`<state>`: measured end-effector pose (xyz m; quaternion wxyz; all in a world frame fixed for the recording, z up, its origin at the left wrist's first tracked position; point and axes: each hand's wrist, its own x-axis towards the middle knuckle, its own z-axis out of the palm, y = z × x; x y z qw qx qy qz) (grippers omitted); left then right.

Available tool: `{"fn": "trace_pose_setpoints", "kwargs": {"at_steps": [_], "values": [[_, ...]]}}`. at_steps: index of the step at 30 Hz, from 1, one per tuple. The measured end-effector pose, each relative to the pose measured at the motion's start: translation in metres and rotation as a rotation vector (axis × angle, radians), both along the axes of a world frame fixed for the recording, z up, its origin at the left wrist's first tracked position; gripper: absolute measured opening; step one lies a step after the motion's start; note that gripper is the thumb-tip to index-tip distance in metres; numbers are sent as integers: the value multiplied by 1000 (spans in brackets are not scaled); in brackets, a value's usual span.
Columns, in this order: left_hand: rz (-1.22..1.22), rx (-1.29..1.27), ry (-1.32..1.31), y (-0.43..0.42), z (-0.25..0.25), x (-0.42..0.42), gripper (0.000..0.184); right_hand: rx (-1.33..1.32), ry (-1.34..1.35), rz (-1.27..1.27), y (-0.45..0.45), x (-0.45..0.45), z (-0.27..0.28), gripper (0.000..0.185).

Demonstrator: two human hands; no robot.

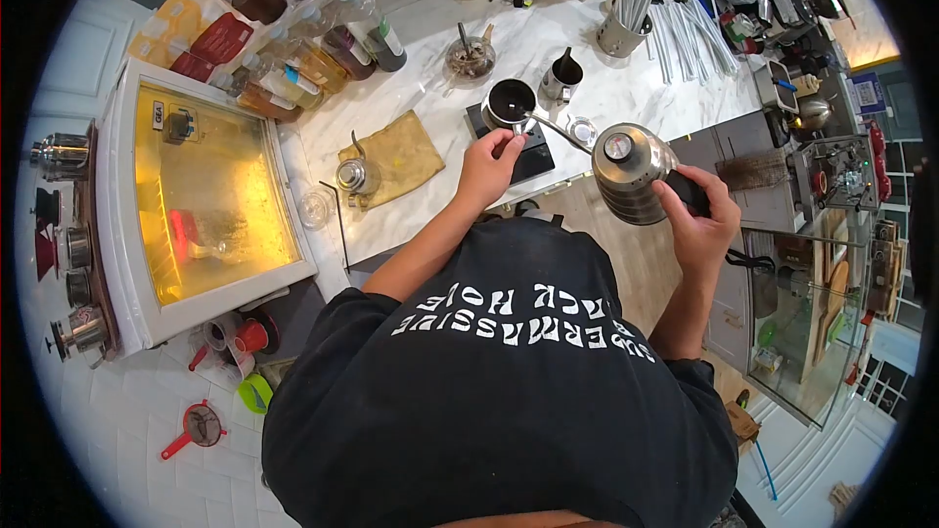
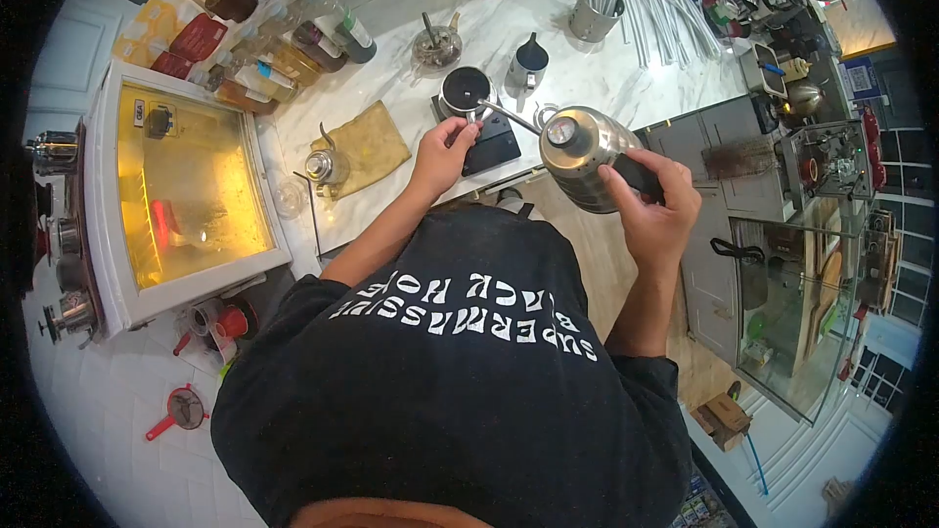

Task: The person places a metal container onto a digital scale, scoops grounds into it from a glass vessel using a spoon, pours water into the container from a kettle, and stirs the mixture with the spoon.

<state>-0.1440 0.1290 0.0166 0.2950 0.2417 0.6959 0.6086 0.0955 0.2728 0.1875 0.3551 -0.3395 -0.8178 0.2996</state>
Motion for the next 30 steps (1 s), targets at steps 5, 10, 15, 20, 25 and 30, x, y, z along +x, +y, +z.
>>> {"fn": "trace_pose_setpoints", "kwargs": {"at_steps": [5,10,15,20,25,30], "values": [[-1,21,-18,-2,2,1,23,70,21,47,-5,-9,0,32],[-3,3,27,-2,-3,-1,23,68,17,21,-6,-11,4,32],[7,24,20,-2,-6,0,24,35,21,3,-4,-5,7,32],[11,25,21,-2,-5,1,24,86,-18,47,-5,-4,11,32],[8,-20,-6,-2,-3,0,25,86,-13,62,-8,-13,11,31],[19,14,11,-1,-6,0,25,-6,3,30,-7,-16,10,30]]}}
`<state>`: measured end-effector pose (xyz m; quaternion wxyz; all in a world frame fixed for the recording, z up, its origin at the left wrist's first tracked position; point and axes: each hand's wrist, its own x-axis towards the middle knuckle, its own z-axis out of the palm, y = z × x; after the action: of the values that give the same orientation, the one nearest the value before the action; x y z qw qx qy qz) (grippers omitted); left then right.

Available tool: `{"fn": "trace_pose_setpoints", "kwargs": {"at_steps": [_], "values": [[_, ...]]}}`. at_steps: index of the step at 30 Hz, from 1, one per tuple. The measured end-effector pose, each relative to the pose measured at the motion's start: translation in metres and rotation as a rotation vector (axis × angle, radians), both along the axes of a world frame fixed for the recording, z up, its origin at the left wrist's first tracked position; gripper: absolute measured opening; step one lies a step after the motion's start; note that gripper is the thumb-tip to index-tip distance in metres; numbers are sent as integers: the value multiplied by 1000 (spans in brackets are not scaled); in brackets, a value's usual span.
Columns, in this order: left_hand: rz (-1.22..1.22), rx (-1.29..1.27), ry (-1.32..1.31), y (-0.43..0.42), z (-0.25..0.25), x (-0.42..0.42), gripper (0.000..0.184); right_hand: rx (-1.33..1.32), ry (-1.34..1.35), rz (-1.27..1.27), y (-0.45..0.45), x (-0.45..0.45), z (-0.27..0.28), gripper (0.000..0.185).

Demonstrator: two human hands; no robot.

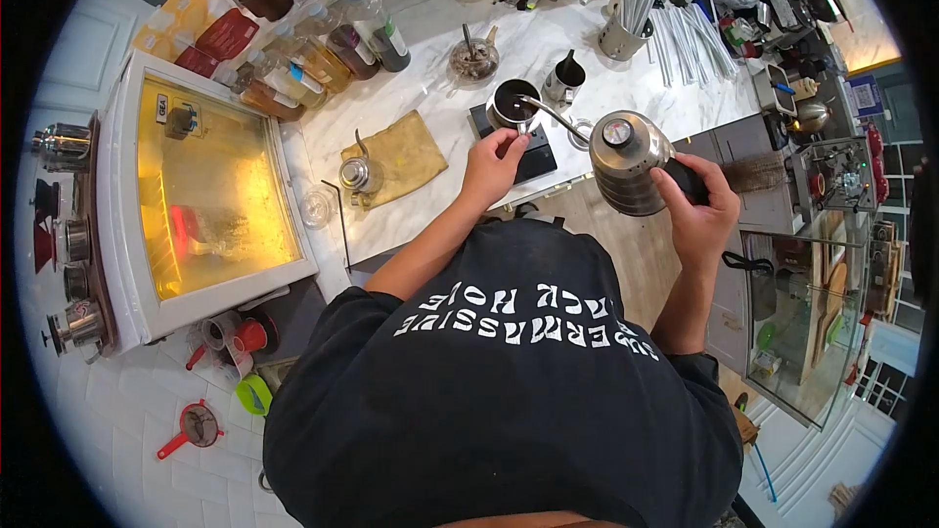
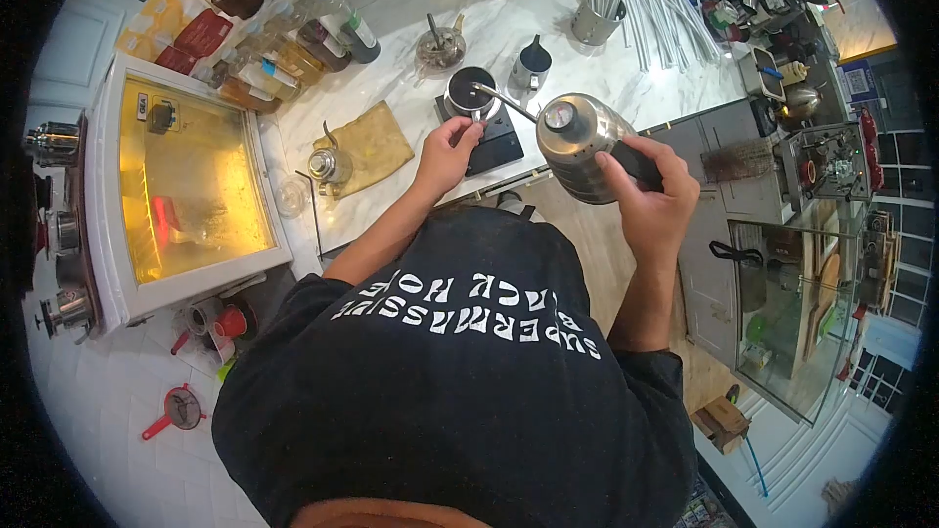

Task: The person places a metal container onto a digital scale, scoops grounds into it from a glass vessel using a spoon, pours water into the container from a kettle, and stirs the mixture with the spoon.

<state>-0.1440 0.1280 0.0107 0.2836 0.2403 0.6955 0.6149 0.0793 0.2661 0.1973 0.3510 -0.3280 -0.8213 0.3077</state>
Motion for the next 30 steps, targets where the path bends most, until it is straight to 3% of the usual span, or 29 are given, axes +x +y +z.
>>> {"fn": "trace_pose_setpoints", "kwargs": {"at_steps": [30], "values": [[-29,10,-2,-2,5,-3,22,-140,96,-44,-2,10,-25,27]]}}
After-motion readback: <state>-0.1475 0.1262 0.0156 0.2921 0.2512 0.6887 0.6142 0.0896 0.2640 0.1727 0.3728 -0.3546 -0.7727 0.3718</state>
